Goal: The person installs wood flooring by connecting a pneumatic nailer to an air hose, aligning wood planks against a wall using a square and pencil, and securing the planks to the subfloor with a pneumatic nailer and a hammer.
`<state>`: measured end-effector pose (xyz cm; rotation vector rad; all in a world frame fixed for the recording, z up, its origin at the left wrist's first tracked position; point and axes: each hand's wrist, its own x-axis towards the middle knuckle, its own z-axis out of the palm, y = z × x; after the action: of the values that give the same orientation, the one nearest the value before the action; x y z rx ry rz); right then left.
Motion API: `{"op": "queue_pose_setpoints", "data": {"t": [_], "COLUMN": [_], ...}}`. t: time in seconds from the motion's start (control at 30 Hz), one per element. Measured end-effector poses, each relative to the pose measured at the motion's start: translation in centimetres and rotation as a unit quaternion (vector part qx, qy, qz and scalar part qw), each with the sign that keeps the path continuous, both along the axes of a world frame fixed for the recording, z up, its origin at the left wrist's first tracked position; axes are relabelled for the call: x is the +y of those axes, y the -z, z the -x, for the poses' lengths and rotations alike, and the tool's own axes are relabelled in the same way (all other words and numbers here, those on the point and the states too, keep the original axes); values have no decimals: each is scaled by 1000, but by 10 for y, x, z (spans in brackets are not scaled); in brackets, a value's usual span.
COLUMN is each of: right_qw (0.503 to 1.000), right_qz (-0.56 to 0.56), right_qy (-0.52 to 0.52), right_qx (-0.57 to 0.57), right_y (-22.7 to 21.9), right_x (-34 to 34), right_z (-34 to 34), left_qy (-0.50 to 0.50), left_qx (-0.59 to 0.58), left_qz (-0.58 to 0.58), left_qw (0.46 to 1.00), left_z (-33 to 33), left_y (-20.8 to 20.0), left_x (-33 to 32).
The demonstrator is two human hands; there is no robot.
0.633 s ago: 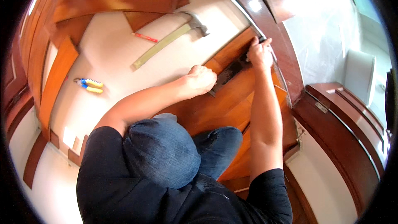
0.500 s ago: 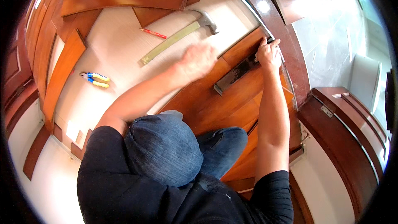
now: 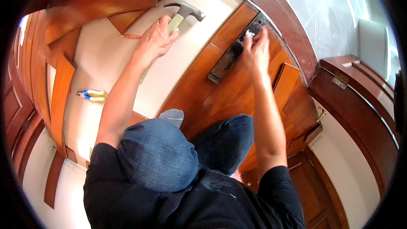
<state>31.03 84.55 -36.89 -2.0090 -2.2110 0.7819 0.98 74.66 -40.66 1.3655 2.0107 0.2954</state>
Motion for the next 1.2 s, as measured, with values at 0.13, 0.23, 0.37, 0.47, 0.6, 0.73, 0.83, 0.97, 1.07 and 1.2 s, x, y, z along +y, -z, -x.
{"op": "queue_pose_setpoints", "data": {"t": [0.13,0.23,0.37,0.47,0.6,0.73,0.83,0.97,1.07,1.2], "right_qw": [833,724,580,595,727,818,944,952,958,950], "right_qz": [266,231,171,212,298,280,213,291,270,299], "right_qy": [118,166,422,430,400,296,135,9,-60,-63], "right_qx": [471,628,675,646,471,405,213,96,72,66], "right_y": [-17,-29,-46,-49,-66,-77,-67,-62,-35,-25], "right_x": [-92,-120,-110,-113,-111,-113,-105,-80,-82,-81], "right_z": [12,11,-27,-85,-100,-107,-115,-96,-92,-85], "left_qy": [-9,210,285,273,343,271,200,176,210,241], "left_qx": [-186,-258,-202,-49,124,180,161,118,125,121], "left_qz": [6,-157,-129,-165,-58,-19,51,77,73,53], "left_qw": [983,930,928,946,929,945,965,974,967,961], "left_z": [-70,-111,-121,-137,-178,-229,-243,-235,-238,-240], "left_y": [-58,-83,-121,-81,-23,11,-4,-1,-11,-18], "left_x": [0,3,47,100,167,191,176,173,173,175]}}
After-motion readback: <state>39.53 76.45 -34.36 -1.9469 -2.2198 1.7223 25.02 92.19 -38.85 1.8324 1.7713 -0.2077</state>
